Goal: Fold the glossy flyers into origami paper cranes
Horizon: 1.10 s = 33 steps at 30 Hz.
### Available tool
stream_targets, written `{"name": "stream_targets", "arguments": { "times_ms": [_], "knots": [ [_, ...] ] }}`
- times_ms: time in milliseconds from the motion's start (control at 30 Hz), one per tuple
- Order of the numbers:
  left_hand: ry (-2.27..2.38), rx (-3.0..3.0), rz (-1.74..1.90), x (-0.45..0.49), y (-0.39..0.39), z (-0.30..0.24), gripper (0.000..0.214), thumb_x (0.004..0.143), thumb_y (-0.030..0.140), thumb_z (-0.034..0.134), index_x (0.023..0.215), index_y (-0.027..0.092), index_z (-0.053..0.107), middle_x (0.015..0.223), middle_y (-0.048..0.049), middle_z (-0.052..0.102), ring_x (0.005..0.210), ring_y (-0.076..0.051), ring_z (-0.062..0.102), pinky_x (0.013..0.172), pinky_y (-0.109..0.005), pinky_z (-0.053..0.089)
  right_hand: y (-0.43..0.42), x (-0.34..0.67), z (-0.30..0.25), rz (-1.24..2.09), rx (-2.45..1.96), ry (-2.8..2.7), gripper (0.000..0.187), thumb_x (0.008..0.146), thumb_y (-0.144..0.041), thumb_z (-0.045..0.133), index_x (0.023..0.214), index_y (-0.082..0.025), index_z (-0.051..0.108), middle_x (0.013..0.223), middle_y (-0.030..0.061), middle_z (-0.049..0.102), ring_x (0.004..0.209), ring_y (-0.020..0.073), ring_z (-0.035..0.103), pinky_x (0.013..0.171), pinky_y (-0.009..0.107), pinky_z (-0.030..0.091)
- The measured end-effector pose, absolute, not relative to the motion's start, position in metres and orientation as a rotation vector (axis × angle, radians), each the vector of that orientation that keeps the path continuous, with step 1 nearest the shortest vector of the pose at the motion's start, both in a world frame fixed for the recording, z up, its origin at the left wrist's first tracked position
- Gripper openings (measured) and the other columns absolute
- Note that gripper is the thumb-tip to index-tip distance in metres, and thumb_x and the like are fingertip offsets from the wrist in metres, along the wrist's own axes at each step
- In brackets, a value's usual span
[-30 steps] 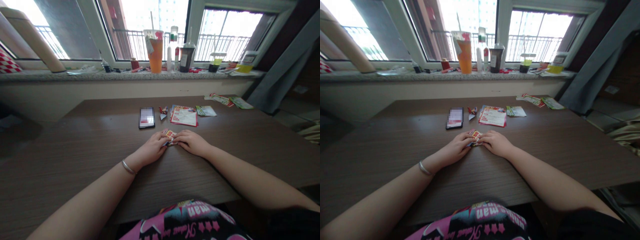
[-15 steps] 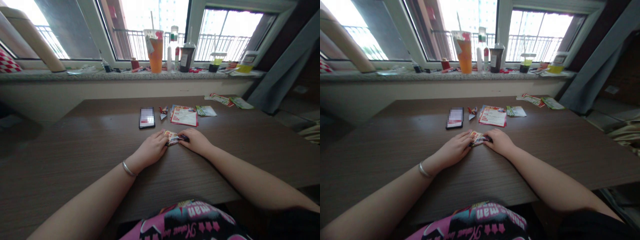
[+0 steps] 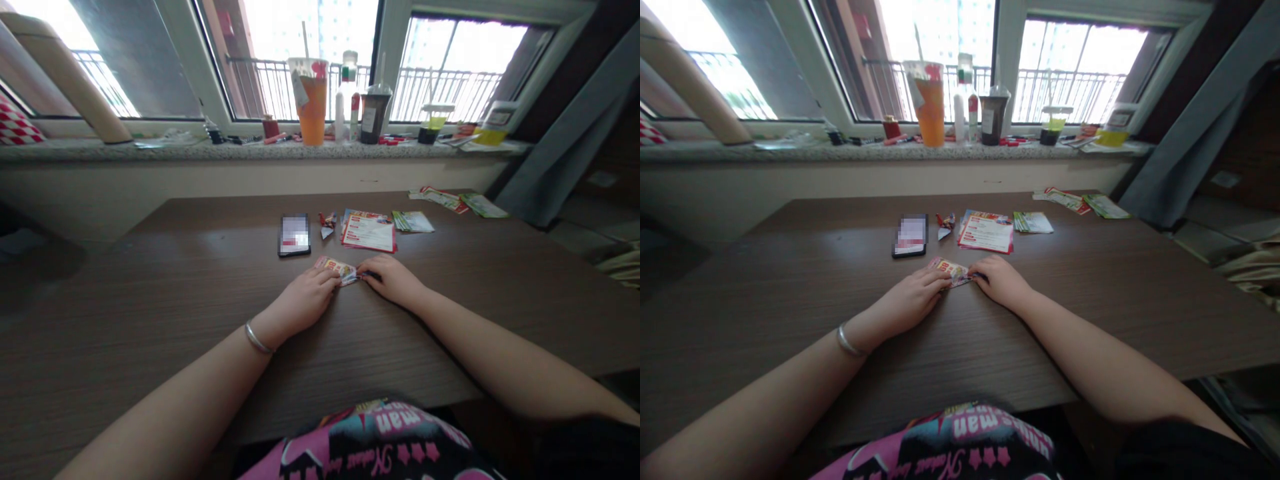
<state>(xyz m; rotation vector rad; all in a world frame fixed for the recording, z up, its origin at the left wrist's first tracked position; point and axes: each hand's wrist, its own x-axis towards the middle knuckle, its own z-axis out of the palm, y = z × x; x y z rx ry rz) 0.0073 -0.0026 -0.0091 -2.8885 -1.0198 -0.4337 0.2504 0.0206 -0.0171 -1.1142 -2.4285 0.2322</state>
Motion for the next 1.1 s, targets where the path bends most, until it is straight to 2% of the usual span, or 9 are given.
{"name": "stream_targets", "arguments": {
  "times_ms": [167,367,500,933,1100],
  "knots": [
    [-0.974,-2.942,-0.418,0.006,0.0,-0.009,0.039,0.091,0.01,0.043,0.127,0.02,0.054,0.13,-0.0089,0.057,0.124,-0.023,0.051,0.11,-0.046,0.037,0.021,0.252,-0.018,0.165,-1.064,-2.451,0.019,0.088,-0.017,0.054,0.097,-0.018,0.07,0.101,0.0081,0.071,0.098,0.0203,0.062,0.092,0.037,0.047],
    [-0.915,-3.008,-0.445,0.002,0.003,-0.01,0.04,0.091,0.014,0.045,0.13,0.022,0.052,0.135,-0.0089,0.052,0.132,-0.025,0.043,0.112,-0.048,0.033,0.015,0.249,-0.016,0.007,-1.048,-2.471,0.02,0.088,-0.018,0.055,0.097,-0.02,0.073,0.099,0.0074,0.07,0.094,0.0213,0.059,0.088,0.037,0.048],
    [-0.92,-2.989,-0.455,0.005,0.002,-0.009,0.043,0.091,0.018,0.048,0.134,0.023,0.048,0.134,-0.0084,0.052,0.133,-0.026,0.04,0.113,-0.05,0.032,0.012,0.245,-0.014,-0.013,-0.894,-2.578,0.026,0.089,-0.012,0.051,0.103,-0.021,0.072,0.103,0.0066,0.07,0.096,0.0206,0.058,0.089,0.036,0.049],
    [-0.986,-2.828,-0.308,0.007,-0.006,0.0,0.031,0.09,0.029,0.055,0.12,0.021,0.057,0.123,-0.0094,0.058,0.129,-0.029,0.043,0.107,-0.047,0.037,0.012,0.244,-0.011,0.01,-0.889,-2.637,0.025,0.09,-0.016,0.051,0.103,-0.021,0.072,0.109,0.0068,0.069,0.1,0.0212,0.059,0.09,0.037,0.049],
    [-0.937,-2.855,-0.268,-0.001,-0.003,0.002,0.035,0.091,0.029,0.054,0.125,0.024,0.055,0.122,-0.0098,0.059,0.122,-0.029,0.05,0.101,-0.046,0.042,0.011,0.245,-0.008,-0.004,-0.928,-2.667,0.028,0.09,-0.016,0.05,0.106,-0.023,0.071,0.112,0.0056,0.069,0.102,0.0209,0.058,0.091,0.036,0.048]
  ]
}}
